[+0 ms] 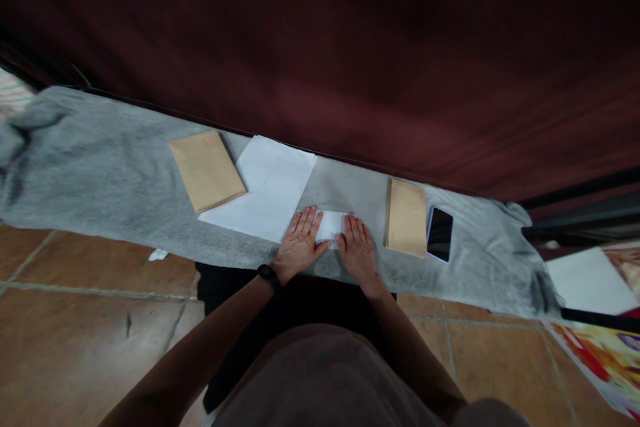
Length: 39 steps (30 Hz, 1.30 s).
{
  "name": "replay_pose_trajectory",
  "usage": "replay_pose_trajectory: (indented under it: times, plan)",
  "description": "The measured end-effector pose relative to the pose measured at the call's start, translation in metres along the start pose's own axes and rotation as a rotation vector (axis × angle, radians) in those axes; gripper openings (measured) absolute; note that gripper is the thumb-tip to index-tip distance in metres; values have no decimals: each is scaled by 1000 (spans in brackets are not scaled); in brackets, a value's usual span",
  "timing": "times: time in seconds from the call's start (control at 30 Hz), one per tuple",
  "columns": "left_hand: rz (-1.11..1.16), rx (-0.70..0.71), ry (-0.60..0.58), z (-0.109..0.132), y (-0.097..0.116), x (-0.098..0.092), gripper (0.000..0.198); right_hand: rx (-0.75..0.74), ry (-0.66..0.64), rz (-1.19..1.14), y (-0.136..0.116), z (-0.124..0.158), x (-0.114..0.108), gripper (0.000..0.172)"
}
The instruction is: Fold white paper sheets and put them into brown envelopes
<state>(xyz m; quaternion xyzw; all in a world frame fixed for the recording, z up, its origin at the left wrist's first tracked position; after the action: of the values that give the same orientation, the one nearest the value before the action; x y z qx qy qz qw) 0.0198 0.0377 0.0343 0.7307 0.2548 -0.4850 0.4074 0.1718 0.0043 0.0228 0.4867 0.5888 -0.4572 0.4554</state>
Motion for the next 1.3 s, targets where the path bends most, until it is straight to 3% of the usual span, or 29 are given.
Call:
replay_pose_trajectory:
  times: [0.37,0.67,0.93,1.1,1.2,1.3]
  plan:
    - [-16,-24,13,4,-5,0,78,45,37,7,8,3,-4,59]
    - [-48,-5,0,3,-5,3,76,-73,-4,-51,-27,-7,-2,54]
    - [-28,-2,14,4,-7,1,78,-6,30,-18,-6,4,-2,57]
    - [-12,41,10,0,15,-1,62,13,18,14,-3,5,-2,58]
    - [25,122,-40,-6,37,7,56,6,7,16,-4,5,-1,55]
    - [49,134,-68,-10,46,15,55,-2,-11,24,-4,6,0,53]
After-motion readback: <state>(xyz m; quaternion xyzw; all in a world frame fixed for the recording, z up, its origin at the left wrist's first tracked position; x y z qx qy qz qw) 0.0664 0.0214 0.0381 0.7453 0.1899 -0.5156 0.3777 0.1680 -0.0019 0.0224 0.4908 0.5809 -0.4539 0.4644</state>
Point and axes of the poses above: each hand's wrist, its own z-axis away from the middle knuckle, its own x-axis out of the palm, y = z × x, the point moved 7 cm from there along -z, towards the middle knuckle, and after that the axes turned 6 degrees about z, right-handed, at the moved point
